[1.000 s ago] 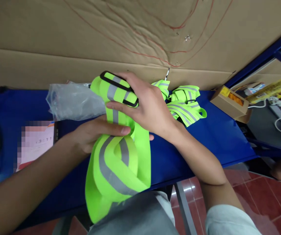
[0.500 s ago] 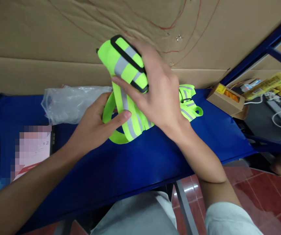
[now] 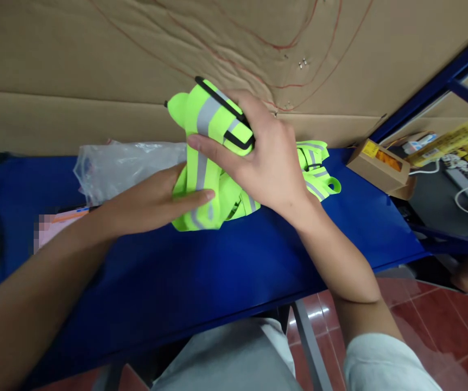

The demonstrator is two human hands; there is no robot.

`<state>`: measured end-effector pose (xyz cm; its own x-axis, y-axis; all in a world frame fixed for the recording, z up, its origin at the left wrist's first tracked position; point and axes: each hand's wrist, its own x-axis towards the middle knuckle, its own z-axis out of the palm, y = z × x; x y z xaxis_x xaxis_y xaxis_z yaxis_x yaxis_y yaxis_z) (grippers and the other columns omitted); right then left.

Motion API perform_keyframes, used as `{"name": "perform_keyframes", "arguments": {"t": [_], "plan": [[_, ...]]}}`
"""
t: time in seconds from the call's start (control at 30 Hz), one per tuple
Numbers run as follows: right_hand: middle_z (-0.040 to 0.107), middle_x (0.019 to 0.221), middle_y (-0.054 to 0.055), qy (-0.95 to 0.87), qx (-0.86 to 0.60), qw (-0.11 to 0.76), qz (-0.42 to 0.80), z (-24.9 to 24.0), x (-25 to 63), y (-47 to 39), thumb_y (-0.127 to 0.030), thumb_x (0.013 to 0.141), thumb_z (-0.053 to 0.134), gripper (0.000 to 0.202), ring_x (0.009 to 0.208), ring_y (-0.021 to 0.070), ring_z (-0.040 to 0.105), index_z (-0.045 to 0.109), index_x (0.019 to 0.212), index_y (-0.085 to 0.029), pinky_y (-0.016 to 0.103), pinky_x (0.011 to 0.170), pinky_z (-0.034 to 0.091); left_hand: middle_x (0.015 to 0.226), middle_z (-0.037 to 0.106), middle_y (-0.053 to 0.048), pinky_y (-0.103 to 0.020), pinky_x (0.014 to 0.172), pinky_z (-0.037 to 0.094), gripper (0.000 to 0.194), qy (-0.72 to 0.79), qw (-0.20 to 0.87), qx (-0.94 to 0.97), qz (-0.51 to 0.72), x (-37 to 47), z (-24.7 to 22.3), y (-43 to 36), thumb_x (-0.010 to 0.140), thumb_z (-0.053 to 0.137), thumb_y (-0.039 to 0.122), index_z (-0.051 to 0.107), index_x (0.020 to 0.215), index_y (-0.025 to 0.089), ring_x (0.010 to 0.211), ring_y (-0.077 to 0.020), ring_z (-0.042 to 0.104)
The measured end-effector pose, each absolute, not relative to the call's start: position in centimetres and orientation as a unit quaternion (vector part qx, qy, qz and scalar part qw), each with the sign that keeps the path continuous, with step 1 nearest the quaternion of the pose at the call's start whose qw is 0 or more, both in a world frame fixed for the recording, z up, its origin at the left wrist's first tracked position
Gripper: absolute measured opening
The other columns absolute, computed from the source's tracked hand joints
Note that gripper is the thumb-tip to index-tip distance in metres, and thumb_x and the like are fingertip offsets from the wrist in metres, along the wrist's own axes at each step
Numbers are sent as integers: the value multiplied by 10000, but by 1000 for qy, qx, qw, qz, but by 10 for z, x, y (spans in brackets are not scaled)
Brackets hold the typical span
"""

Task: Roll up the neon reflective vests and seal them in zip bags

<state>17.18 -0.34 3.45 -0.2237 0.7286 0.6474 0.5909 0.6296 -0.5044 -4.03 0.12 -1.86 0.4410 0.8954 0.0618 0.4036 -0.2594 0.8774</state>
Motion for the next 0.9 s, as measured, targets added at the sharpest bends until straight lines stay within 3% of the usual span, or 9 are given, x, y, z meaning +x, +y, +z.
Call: {"name": "perform_keyframes", "arguments": {"t": [0.07, 0.13, 0.3, 0.47, 0.6, 0.73, 0.8, 0.9], "plan": [[755, 1199, 42, -777, -419, 457, 104, 33, 167, -7, -530, 879, 761, 452, 1077, 248, 720, 688, 1195, -217, 400, 1052, 563, 1276, 722, -106, -496, 1022, 554, 577, 446, 330, 747, 367, -38, -19, 0, 742, 869, 429, 690, 1254, 232, 1191, -358, 670], [751, 1188, 36, -781, -414, 454, 116, 32, 163, -11, -563, 869, 764, 489, 1089, 256, 720, 679, 1222, -236, 399, 1024, 579, 1314, 711, -97, -482, 1059, 546, 606, 410, 374, 720, 417, -32, -21, -4, 721, 903, 387, 684, 1263, 229, 1235, -346, 657], [646, 1435, 37, -807, -408, 426, 31, 34, 163, -16, -596, 890, 729, 567, 1414, 286, 563, 622, 1357, -294, 420, 1197, 474, 1017, 790, -48, -369, 792, 642, 449, 295, 721, 507, 370, -14, -28, -23, 680, 945, 338, 753, 1058, 193, 907, -259, 759], [642, 1451, 29, -831, -370, 415, -15, 36, 165, -18, -557, 948, 685, 520, 1412, 253, 568, 629, 1375, -266, 381, 1233, 438, 870, 776, -23, -288, 705, 626, 325, 254, 827, 386, 320, 2, -25, -47, 675, 946, 214, 769, 944, 170, 762, -183, 737], [645, 1458, 35, -831, -360, 420, -57, 38, 164, -22, -516, 972, 674, 495, 1418, 244, 564, 637, 1373, -228, 343, 1233, 426, 963, 783, -51, -337, 805, 639, 355, 230, 851, 340, 326, 12, -26, -61, 759, 888, 236, 748, 1079, 171, 881, -215, 761], [637, 1476, 31, -831, -368, 415, -25, 46, 175, -20, -526, 959, 691, 558, 1404, 226, 569, 625, 1390, -179, 325, 1236, 417, 833, 728, -24, -261, 646, 577, 157, 264, 765, 492, 321, -3, -28, -44, 905, 764, 301, 729, 965, 160, 692, -140, 680], [721, 1338, 5, -802, -400, 437, 80, 50, 181, -16, -549, 915, 733, 461, 1267, 251, 665, 715, 1243, -227, 361, 1127, 525, 770, 697, -16, -230, 633, 526, 164, 255, 677, 626, 292, -20, -25, -25, 943, 716, 294, 722, 855, 155, 678, -125, 645], [792, 1054, 27, -708, -415, 446, 356, 50, 181, -11, -578, 901, 710, 371, 1015, 275, 762, 765, 975, -218, 408, 908, 637, 762, 699, -21, -241, 651, 523, 216, 240, 619, 708, 243, -41, -18, -2, 964, 683, 313, 705, 809, 164, 692, -139, 648]]}}
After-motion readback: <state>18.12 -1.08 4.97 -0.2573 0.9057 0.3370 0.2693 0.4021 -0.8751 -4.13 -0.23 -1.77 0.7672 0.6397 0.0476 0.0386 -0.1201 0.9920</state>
